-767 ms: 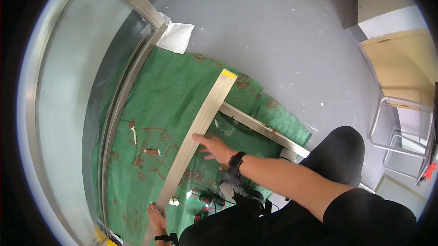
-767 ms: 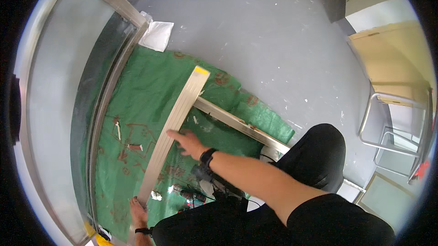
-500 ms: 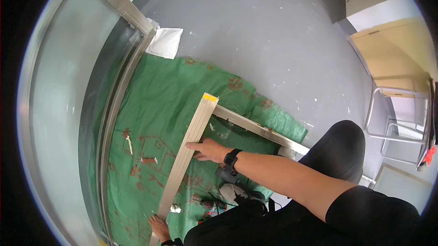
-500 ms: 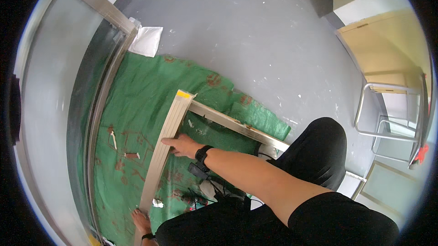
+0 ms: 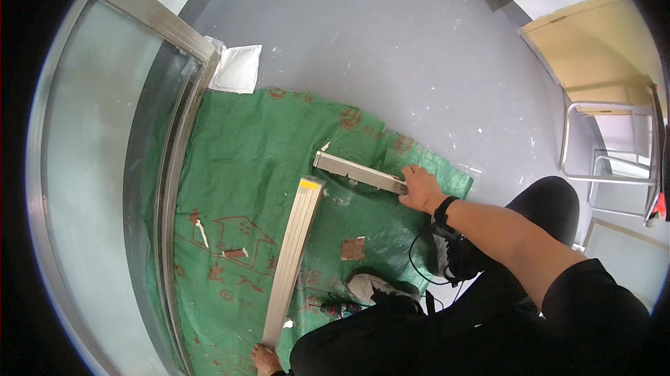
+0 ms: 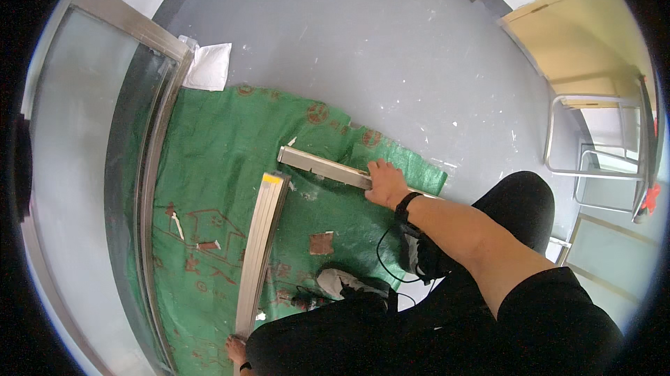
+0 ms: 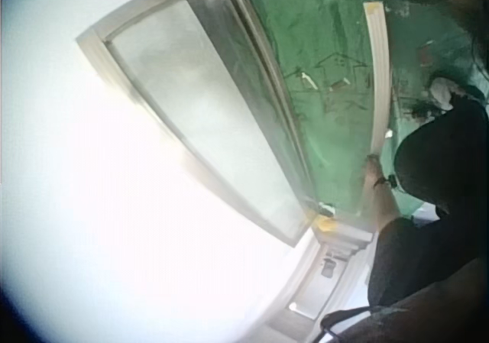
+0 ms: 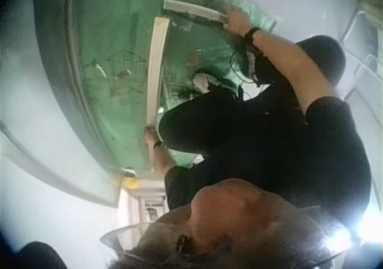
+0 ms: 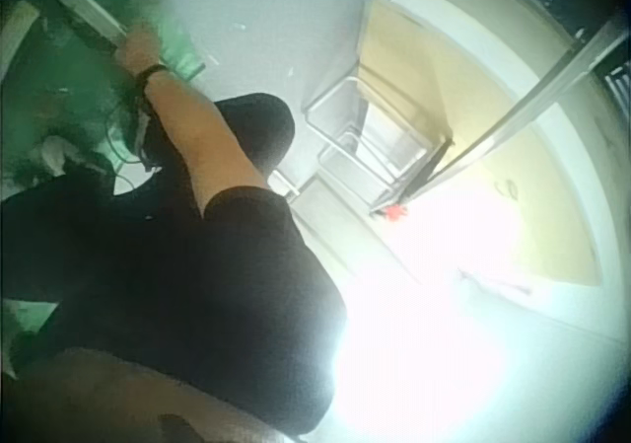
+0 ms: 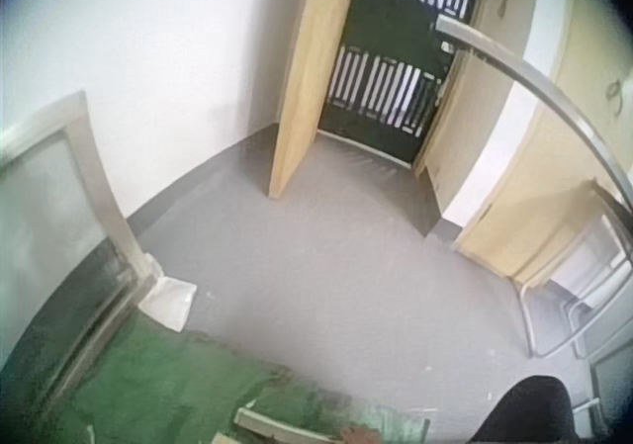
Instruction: The person uses a power drill to drive screws into a metal track, then positions two metal frame pieces at a right angle and secures them using a drill and screws.
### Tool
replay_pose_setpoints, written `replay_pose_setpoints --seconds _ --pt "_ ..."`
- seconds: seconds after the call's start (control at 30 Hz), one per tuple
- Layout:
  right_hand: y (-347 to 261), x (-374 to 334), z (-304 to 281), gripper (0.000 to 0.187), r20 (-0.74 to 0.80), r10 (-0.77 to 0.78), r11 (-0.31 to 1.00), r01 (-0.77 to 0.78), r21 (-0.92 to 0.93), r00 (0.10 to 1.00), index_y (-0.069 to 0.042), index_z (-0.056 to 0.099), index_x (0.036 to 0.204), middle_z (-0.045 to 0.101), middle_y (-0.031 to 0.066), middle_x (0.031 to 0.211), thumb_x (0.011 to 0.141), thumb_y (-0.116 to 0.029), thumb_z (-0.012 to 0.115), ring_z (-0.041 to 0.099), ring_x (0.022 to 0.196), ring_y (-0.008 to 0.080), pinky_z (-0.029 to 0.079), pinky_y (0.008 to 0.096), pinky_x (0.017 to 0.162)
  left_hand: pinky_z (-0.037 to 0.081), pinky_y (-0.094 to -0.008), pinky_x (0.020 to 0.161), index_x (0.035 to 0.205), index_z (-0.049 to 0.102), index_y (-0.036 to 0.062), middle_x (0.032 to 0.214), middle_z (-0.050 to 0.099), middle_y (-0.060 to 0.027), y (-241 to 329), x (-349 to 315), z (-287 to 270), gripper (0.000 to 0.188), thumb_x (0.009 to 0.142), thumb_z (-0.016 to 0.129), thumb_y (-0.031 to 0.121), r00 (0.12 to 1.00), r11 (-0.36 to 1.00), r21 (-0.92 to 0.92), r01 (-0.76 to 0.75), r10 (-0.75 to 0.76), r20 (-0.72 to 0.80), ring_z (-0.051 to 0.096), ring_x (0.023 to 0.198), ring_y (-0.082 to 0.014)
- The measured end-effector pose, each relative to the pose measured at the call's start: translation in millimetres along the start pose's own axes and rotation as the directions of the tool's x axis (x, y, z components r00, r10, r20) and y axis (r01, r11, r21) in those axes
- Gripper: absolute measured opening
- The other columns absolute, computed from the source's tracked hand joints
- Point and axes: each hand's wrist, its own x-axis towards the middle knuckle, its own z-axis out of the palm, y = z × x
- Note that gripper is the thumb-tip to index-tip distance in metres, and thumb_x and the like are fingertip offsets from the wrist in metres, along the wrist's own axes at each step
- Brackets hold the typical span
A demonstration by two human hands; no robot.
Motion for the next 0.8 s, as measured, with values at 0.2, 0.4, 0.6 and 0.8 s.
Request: replay_pose_setpoints --seconds 0.2,0.4,0.6,0.8 --pt "-0.4 17.0 3.7 0.036 0.358 -0.112 0.983 0.052 0.173 0.927 -0.001 0.059 0.098 0.062 0.0203 0.096 0.072 -0.023 0.069 0.062 0.090 0.0390 0.051 0.0478 0.080 0.044 -0.0371 0.096 0.118 0.052 0.0025 0.116 0.054 -0.0119 22.4 -0.8 0.4 0.039 0.087 0.064 0.023 0.986 0.993 -0.021 0.117 -0.119 -0.121 0.052 0.108 -0.0286" --pt "8.8 14.2 6.0 0.037 0.087 -0.123 0.982 0.109 0.157 0.989 0.001 0.058 0.098 0.064 0.0220 0.088 0.071 -0.022 0.069 0.062 0.086 0.0415 0.051 0.0492 0.078 0.042 -0.0439 0.098 0.135 0.039 0.0035 0.122 0.050 -0.0122 115.6 -18.2 -114.9 0.094 0.062 0.085 0.041 0.969 0.960 -0.269 -0.077 0.009 -0.246 0.049 0.114 -0.0334" --pt "-7.9 51.5 5.3 0.033 0.318 -0.148 0.979 0.092 0.184 0.936 0.000 0.061 0.092 0.066 0.0246 0.087 0.067 -0.021 0.068 0.063 0.083 0.0425 0.052 0.0486 0.076 0.038 -0.0468 0.100 0.142 0.035 0.0084 0.127 0.050 -0.0151 175.1 -6.0 -205.2 0.095 0.065 0.084 0.032 0.907 0.816 -0.480 -0.321 0.119 -0.404 0.048 0.118 -0.0354" --pt "-7.7 60.6 3.3 0.040 0.379 -0.197 0.972 0.130 0.196 0.904 0.000 0.063 0.095 0.066 0.0247 0.089 0.065 -0.026 0.070 0.064 0.088 0.0413 0.052 0.0452 0.080 0.051 -0.0438 0.079 0.113 0.052 0.0049 0.104 0.059 -0.0142 206.0 2.5 -227.9 0.054 0.068 0.078 0.014 0.929 0.788 -0.526 -0.320 0.153 -0.336 0.058 0.102 -0.0352"
